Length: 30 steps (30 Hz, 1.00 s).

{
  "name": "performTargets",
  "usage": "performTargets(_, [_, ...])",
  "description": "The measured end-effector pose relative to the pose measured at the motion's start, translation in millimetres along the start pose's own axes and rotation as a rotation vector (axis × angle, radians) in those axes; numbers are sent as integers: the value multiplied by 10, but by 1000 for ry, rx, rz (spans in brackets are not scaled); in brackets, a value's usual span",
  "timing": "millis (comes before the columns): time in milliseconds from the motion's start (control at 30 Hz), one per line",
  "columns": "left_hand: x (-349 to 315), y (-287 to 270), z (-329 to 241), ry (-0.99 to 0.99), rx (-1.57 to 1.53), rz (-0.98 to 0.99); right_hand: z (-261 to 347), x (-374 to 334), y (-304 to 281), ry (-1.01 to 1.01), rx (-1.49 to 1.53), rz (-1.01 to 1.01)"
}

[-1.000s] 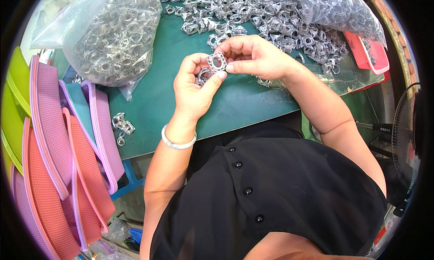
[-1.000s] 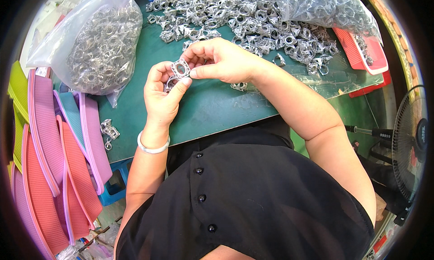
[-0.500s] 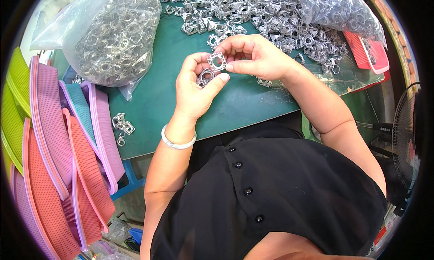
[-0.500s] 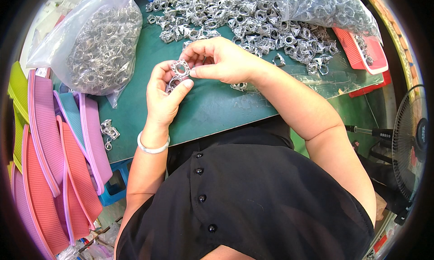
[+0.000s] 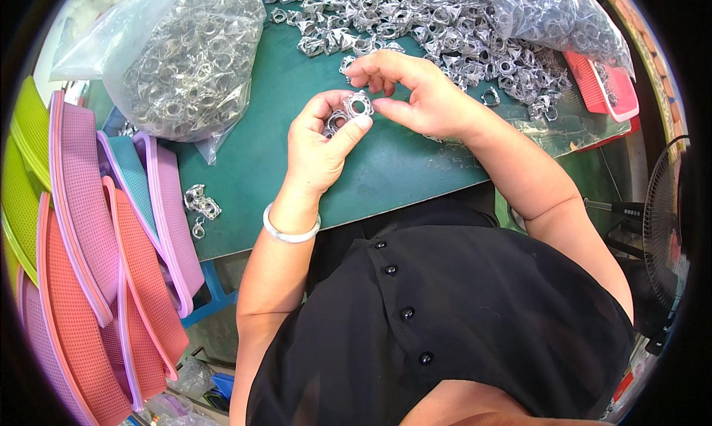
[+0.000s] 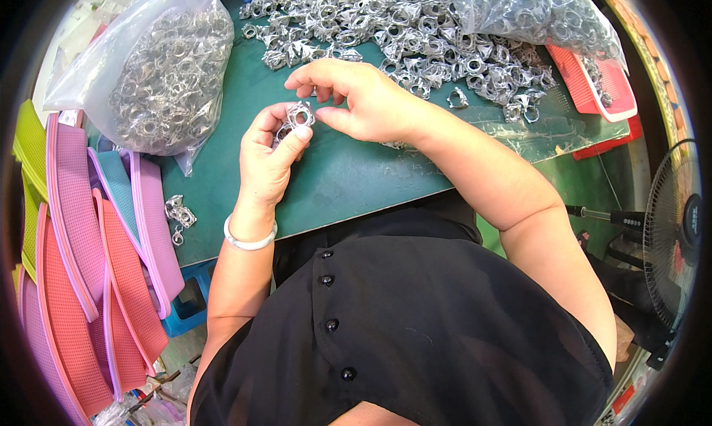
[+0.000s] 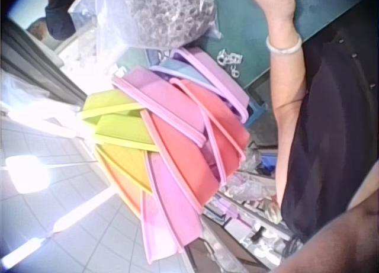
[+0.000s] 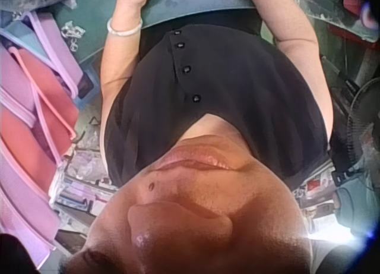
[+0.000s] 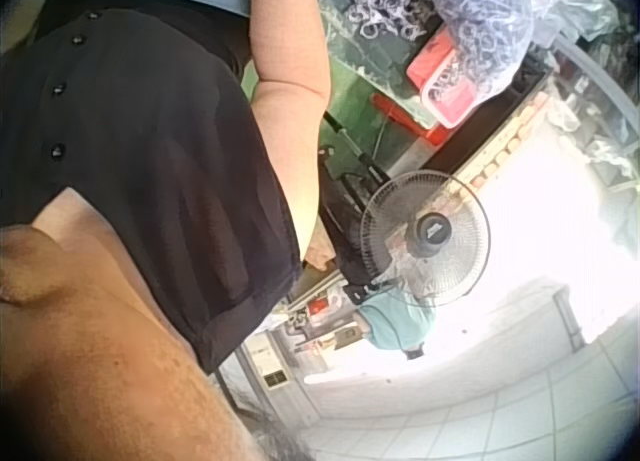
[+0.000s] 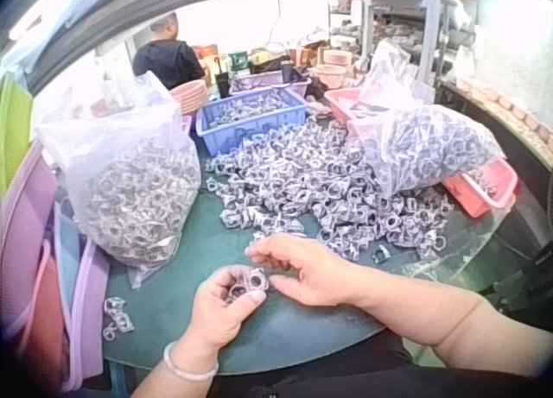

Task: The person picks up silver metal buckles from a pile on a green workbench by hand, turns them over to check different sides, and places them into plastic trays or separate piles.

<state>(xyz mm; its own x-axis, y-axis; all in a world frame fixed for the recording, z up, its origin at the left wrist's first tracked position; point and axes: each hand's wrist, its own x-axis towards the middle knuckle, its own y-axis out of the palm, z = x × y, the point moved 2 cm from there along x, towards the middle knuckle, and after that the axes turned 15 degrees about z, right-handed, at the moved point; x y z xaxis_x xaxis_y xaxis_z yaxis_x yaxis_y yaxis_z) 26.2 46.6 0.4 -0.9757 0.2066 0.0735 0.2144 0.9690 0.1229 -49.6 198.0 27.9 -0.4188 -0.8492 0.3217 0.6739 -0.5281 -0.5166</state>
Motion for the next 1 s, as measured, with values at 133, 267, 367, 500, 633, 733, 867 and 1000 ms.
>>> performTargets(133, [7,10,-14,39,-49,5,-16,0,-18,-13,-24,1])
performTargets(267, [9,25,-26,65,-80,12,-27,-14,-32,4,-12,-7])
performTargets(367, [6,15,-1,78,-67,12,-20,-15,-59,14,-50,1])
performTargets(500, [-13,-16,29,28,-242,27,-49,-24,-91,21,-56,-25])
performTargets(633, [34,-135,12,14,-686,125,-34,-13,-126,12,-31,-72])
performTargets(733, [57,-131,-24,-18,-736,119,-5,-38,-148,23,-32,-74])
performTargets(867, [147,-218,-419,57,-521,88,-5,-24,-169,13,-55,-104])
performTargets(1000, [328,-341,-1213,266,-125,-4,16,-25,-215,10,-77,-127])
